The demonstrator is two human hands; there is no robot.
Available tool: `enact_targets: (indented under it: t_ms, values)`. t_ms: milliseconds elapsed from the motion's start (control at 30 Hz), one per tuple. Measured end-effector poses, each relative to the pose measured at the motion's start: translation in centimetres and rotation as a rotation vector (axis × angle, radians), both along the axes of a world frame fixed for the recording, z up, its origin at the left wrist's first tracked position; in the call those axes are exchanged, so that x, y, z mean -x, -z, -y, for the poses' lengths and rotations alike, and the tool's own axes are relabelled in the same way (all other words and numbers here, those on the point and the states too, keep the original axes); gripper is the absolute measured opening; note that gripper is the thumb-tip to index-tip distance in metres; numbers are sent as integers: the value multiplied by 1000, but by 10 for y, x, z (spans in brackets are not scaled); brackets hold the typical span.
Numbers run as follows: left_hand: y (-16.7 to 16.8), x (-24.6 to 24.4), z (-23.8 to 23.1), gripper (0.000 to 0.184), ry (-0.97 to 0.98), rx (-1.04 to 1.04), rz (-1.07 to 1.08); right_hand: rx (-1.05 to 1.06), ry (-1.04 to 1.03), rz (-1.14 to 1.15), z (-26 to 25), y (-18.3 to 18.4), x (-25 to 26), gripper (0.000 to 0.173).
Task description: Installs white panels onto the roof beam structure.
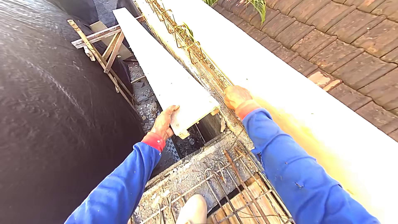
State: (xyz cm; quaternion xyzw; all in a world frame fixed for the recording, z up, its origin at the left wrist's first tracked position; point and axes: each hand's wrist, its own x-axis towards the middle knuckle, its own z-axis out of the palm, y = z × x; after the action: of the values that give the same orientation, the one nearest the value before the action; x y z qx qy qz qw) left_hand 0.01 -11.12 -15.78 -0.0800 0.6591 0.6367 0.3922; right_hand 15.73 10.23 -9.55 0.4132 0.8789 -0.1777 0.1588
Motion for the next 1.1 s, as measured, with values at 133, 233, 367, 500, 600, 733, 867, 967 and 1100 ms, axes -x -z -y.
enact_targets:
  t_ms: [133, 233, 367, 500, 600, 733, 867, 967, 1100]
  values:
    - [-3, -1, 0, 39, 8, 10, 7, 159, -91, 79, -18, -5, 0, 26]
    - [-4, -2, -2, 39, -1, 8, -1, 165, -67, 53, -6, -7, -6, 37]
    - [-3, -3, -1, 38, -5, 7, -8, 140, -114, -188, -13, 28, -22, 55]
    - [-4, -4, -2, 39, -9, 2, -12, 147, -24, -309, -16, 41, -29, 46]
    - [-5, -4, -3, 38, -18, -1, -13, 226, 46, -316, -19, 36, -23, 46]
    - [-2, -3, -3, 38, -12, -2, -13, 375, 176, -366, -25, 38, -17, 57]
    - [2, -3, -4, 35, -17, -5, -8, 582, 367, -577, -22, 63, -14, 47]
    - [4, -2, -3, 36, -25, -4, 0, 646, 361, -613, -16, 63, -15, 40]
    - [1, 0, -5, 36, -39, 21, -5, 525, 309, -485, -15, 55, -17, 37]
